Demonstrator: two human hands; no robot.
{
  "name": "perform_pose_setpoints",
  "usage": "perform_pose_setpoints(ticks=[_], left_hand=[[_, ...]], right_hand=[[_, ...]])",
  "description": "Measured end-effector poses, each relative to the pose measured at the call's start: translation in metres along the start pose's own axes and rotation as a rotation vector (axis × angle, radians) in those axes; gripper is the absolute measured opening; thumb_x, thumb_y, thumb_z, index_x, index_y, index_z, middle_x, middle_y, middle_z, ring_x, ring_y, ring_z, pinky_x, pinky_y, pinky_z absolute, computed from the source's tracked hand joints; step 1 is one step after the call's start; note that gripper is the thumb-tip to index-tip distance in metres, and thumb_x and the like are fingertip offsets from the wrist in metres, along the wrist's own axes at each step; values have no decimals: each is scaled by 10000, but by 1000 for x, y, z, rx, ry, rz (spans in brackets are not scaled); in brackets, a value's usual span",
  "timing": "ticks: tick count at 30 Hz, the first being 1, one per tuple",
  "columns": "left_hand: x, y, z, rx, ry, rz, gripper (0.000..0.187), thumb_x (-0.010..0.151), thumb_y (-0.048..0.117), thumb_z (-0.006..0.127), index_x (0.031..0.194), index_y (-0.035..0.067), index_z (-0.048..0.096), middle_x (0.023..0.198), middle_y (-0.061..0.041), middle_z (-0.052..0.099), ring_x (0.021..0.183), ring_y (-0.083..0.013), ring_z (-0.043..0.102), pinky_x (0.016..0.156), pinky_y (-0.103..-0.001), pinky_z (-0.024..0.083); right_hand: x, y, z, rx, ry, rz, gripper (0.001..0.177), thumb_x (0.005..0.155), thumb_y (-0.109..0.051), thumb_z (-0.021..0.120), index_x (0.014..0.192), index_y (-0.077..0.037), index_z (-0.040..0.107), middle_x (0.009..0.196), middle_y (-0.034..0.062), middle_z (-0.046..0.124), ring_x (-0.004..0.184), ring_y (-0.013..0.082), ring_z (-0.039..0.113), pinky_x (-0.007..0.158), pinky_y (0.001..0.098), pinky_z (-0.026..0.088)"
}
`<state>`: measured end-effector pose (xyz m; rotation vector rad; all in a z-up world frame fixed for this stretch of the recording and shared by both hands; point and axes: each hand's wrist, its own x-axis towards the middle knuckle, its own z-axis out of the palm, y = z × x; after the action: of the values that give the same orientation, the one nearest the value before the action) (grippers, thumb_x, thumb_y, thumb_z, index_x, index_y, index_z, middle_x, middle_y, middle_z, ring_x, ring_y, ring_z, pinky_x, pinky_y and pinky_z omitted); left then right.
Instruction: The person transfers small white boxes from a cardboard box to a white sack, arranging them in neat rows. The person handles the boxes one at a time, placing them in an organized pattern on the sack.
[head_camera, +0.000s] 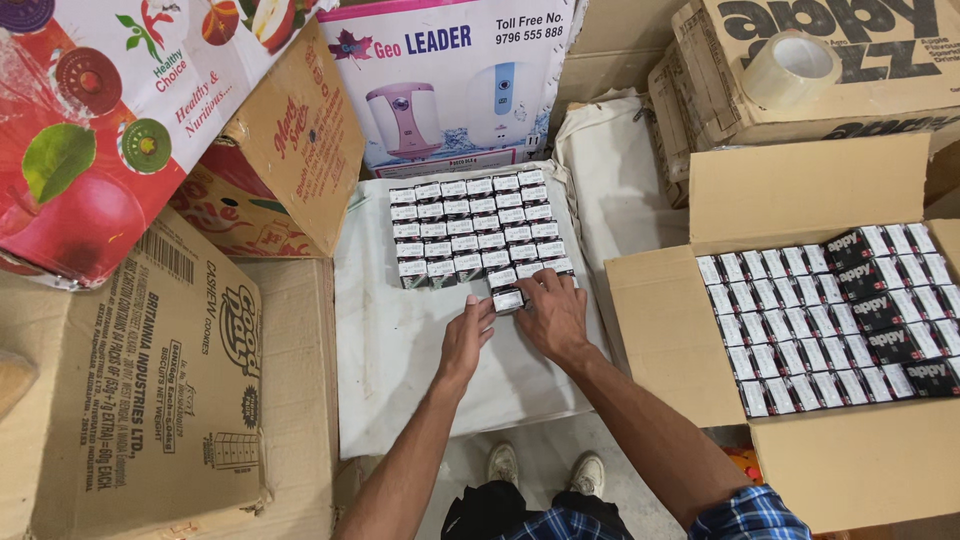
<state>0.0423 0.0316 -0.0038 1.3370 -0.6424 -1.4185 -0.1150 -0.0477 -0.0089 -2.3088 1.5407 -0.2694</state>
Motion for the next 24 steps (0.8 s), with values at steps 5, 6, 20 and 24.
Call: perform_pose_setpoints(ticks=[5, 6, 20, 24], left_hand=[[10, -9, -7, -96, -17, -39, 811, 1078, 579, 282, 1494, -109, 384, 1532, -355, 386, 1437, -482, 344, 1182, -557, 309], [17, -14, -11, -103, -29, -37, 826, 1072, 607, 277, 1503, -88, 389, 1536, -340, 391, 1440, -473, 345, 1178, -546, 318], [12, -2, -2, -43, -12, -52, 737, 1071, 526, 370, 1518, -59, 388, 1562, -306, 376, 1466, -453, 325, 1181, -549, 313], [26, -14, -10, 199, 28, 12, 539, 1016, 366, 599, 1469, 82, 541, 1466, -172, 553, 1410, -314, 464, 1120, -471, 424]], right_hand=[[-3, 4, 2, -12, -1, 3, 421, 851, -274, 704, 1259, -330, 615, 1173, -27, 510, 1182, 265, 532, 985, 467, 431], [-1, 4, 3, -22, -1, 2, 437, 860, -280, 701, 1277, -349, 590, 1165, -30, 504, 1171, 253, 533, 987, 463, 427], [-4, 8, 7, -25, 17, -43, 344, 865, -236, 654, 1192, -339, 631, 1122, -35, 526, 1136, 252, 555, 978, 473, 444], [-7, 5, -10, 2, -20, -57, 395, 844, -242, 625, 1225, -340, 663, 1160, -14, 567, 1122, 270, 610, 959, 482, 493]])
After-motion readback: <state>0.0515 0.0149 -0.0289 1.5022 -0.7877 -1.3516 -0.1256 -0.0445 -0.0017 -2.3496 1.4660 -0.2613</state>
